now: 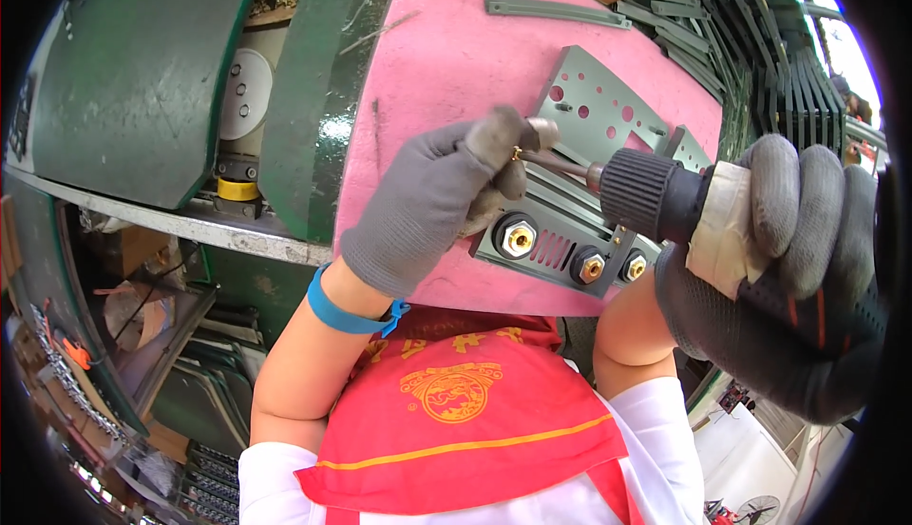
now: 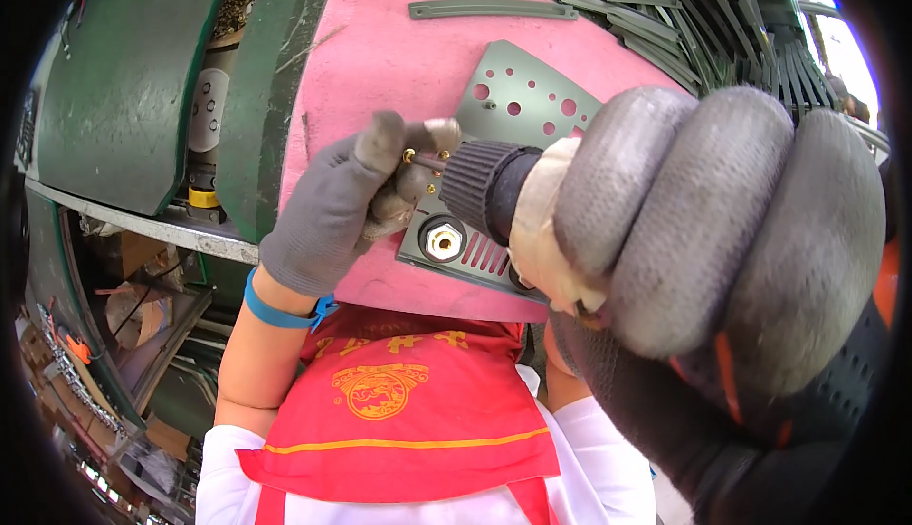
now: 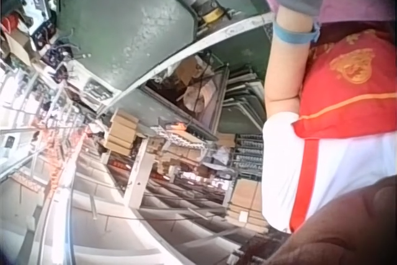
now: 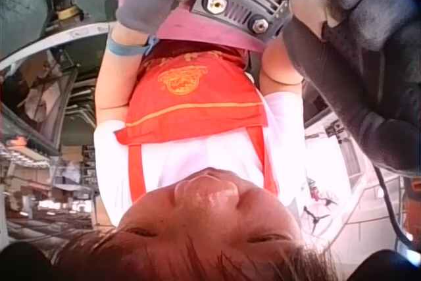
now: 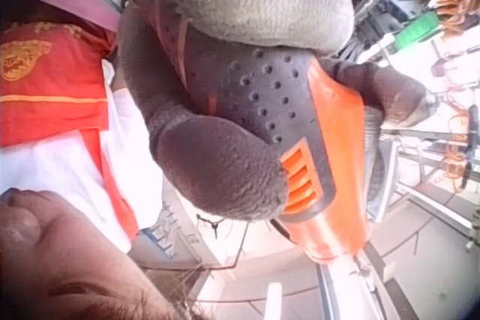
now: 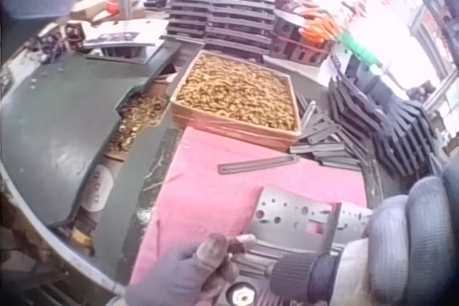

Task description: Assemble metal panels and organizing strips using an electric screwdriver in a workshop.

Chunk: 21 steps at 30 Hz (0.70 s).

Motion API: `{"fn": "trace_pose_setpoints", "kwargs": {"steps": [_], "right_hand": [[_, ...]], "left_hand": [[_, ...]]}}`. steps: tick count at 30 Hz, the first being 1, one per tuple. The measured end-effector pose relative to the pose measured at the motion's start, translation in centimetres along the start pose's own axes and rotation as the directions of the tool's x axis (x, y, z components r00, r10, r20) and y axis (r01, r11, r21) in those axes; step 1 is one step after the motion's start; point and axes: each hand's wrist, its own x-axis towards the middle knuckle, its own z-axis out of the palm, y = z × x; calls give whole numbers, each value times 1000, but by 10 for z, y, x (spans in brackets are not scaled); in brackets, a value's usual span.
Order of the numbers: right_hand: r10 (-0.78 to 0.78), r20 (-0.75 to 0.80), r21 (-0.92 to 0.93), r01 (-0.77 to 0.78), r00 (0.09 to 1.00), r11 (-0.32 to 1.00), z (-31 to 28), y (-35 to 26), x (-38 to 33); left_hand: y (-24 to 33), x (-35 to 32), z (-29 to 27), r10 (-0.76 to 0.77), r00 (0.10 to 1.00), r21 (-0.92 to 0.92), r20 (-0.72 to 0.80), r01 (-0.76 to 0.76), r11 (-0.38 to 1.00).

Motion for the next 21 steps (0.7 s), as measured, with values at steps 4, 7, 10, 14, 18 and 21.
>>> {"fn": "trace_pose_setpoints", "kwargs": {"steps": [4, 7, 10, 14, 18, 21], "right_hand": [[61, -48, -94, -66, 997, 993, 5, 5, 6], [10, -44, -173, -17, 999, 985, 2, 18, 10], [-58, 1, -236, 56, 998, 970, -3, 27, 8], [-56, 77, -300, 77, 995, 951, -6, 30, 5], [-23, -17, -344, 16, 1000, 939, 0, 36, 2], [-121, 68, -248, 134, 990, 959, 3, 48, 5]], "left_hand": [[-7, 9, 6, 397, 909, 569, -125, -262, 779], [-17, 14, 10, 224, 974, 684, -32, -142, 715], [-23, 18, 11, 354, 935, 751, -24, -217, 624], [-27, 16, 14, 342, 936, 734, -89, -170, 657], [-32, 17, 14, 406, 910, 764, -86, -201, 614], [-35, 17, 12, 429, 900, 765, -77, -223, 605]]}}
